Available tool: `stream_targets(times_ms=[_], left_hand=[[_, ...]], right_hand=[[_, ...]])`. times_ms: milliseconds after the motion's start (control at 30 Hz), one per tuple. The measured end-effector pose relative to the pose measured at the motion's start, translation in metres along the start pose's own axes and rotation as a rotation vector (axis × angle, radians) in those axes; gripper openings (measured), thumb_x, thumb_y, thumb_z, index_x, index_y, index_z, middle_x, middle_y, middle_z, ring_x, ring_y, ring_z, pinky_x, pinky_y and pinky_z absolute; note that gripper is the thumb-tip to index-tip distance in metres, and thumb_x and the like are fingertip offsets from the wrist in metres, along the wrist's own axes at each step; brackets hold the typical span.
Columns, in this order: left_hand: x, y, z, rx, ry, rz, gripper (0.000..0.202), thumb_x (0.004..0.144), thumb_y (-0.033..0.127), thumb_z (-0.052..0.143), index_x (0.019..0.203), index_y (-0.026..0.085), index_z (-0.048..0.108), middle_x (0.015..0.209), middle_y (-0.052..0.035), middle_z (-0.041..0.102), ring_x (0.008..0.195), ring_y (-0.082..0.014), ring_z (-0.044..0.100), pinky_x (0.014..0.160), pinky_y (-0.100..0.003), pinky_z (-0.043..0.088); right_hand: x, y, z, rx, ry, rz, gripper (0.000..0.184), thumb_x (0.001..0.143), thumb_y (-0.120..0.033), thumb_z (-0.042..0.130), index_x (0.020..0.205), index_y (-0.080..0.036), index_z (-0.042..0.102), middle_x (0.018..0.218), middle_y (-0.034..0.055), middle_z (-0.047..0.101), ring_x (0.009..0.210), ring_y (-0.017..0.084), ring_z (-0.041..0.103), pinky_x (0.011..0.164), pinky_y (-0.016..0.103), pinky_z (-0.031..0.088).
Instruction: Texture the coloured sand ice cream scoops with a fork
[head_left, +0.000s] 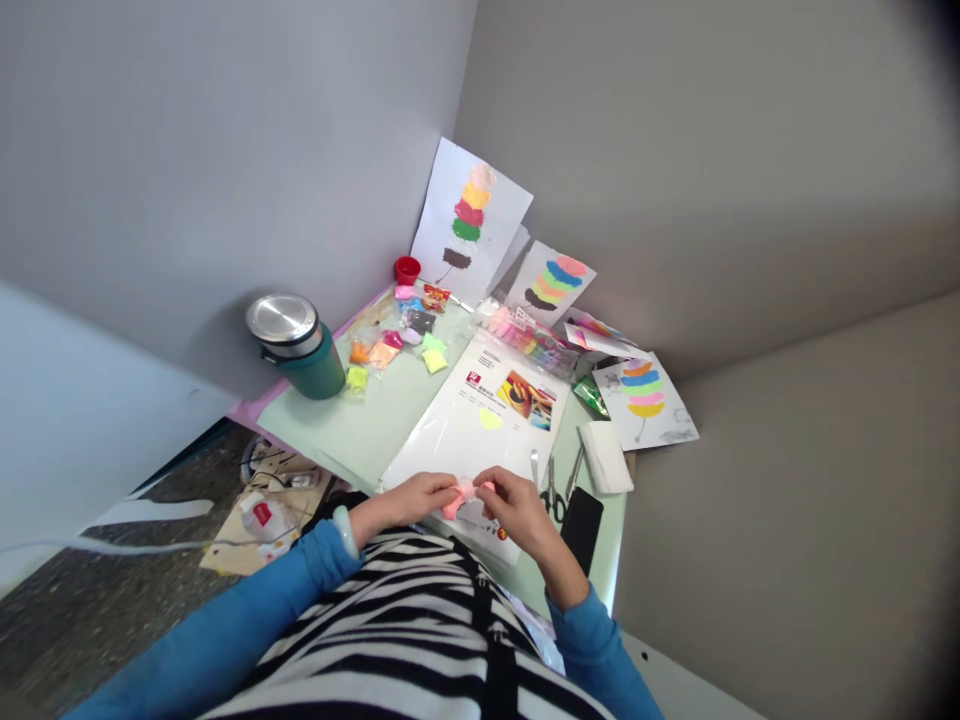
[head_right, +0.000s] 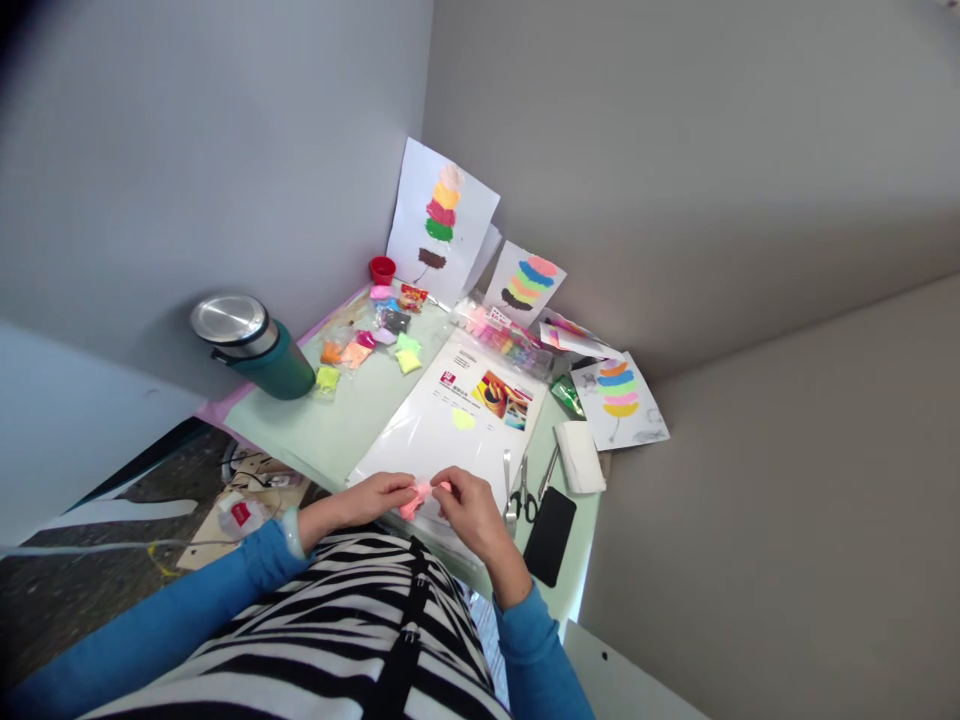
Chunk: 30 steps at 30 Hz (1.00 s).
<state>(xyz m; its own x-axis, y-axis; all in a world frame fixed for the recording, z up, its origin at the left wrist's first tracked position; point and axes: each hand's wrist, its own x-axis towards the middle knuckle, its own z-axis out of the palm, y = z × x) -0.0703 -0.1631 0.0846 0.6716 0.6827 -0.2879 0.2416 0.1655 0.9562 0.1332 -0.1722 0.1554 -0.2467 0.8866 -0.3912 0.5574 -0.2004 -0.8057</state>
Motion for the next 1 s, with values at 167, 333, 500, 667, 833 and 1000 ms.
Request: stream_targets(times_ms=[167, 333, 500, 667, 833, 1000], left_hand=[[0.002, 0.01, 0.005, 0.234, 0.149, 0.055, 0.037, 0.094, 0.04, 0.039, 0.07, 0.017, 0.058, 0.074, 0.0005, 0.056, 0.071, -0.0139, 0.05, 0.07, -0.026, 0.036], [0.004, 0.011, 0.011, 0.375, 0.308, 0.123, 0.036, 0.096, 0.036, 0.038, 0.078, 0.018, 0.064, 0.081, -0.0039, 0.061, 0.081, -0.0171, 0.054, 0.076, -0.029, 0.039], [0.004, 0.008, 0.011, 0.408, 0.331, 0.169, 0.031, 0.096, 0.032, 0.041, 0.098, 0.019, 0.069, 0.092, -0.0069, 0.065, 0.09, -0.019, 0.056, 0.081, -0.03, 0.042], [0.005, 0.009, 0.012, 0.424, 0.313, 0.184, 0.027, 0.094, 0.026, 0.045, 0.092, 0.02, 0.071, 0.091, -0.0067, 0.065, 0.089, -0.0186, 0.057, 0.08, -0.029, 0.043], [0.006, 0.007, 0.016, 0.423, 0.351, 0.179, 0.026, 0.093, 0.024, 0.047, 0.088, 0.02, 0.072, 0.09, -0.0065, 0.066, 0.089, -0.0183, 0.057, 0.079, -0.029, 0.044], [0.006, 0.002, 0.019, 0.426, 0.39, 0.176, 0.028, 0.094, 0.026, 0.047, 0.084, 0.02, 0.072, 0.087, -0.0062, 0.067, 0.087, -0.0182, 0.058, 0.078, -0.029, 0.044]], right_hand=[[0.0, -0.005, 0.005, 0.022, 0.064, 0.113, 0.017, 0.083, -0.026, 0.05, 0.08, -0.02, 0.065, 0.051, -0.0038, 0.059, 0.046, 0.011, 0.058, 0.05, 0.021, 0.044], [0.007, 0.0, 0.018, 0.108, 0.209, 0.235, 0.012, 0.077, -0.03, 0.058, 0.075, -0.019, 0.063, 0.047, -0.0045, 0.056, 0.043, 0.013, 0.058, 0.043, 0.021, 0.042], [0.008, 0.003, 0.027, 0.06, 0.295, 0.196, 0.019, 0.076, -0.039, 0.064, 0.078, -0.021, 0.059, 0.057, -0.0033, 0.06, 0.05, 0.016, 0.063, 0.047, 0.024, 0.046], [0.006, -0.001, 0.032, -0.001, 0.324, 0.141, 0.02, 0.08, -0.041, 0.059, 0.078, -0.021, 0.058, 0.061, -0.0014, 0.059, 0.057, 0.018, 0.065, 0.051, 0.026, 0.048], [0.008, 0.002, 0.034, -0.046, 0.279, 0.148, 0.017, 0.081, -0.038, 0.056, 0.079, -0.02, 0.056, 0.061, -0.0002, 0.06, 0.054, 0.017, 0.063, 0.048, 0.026, 0.047], [0.013, 0.005, 0.039, 0.196, 0.232, 0.294, 0.013, 0.076, -0.031, 0.059, 0.076, -0.02, 0.053, 0.052, -0.0039, 0.056, 0.045, 0.014, 0.057, 0.041, 0.023, 0.045]])
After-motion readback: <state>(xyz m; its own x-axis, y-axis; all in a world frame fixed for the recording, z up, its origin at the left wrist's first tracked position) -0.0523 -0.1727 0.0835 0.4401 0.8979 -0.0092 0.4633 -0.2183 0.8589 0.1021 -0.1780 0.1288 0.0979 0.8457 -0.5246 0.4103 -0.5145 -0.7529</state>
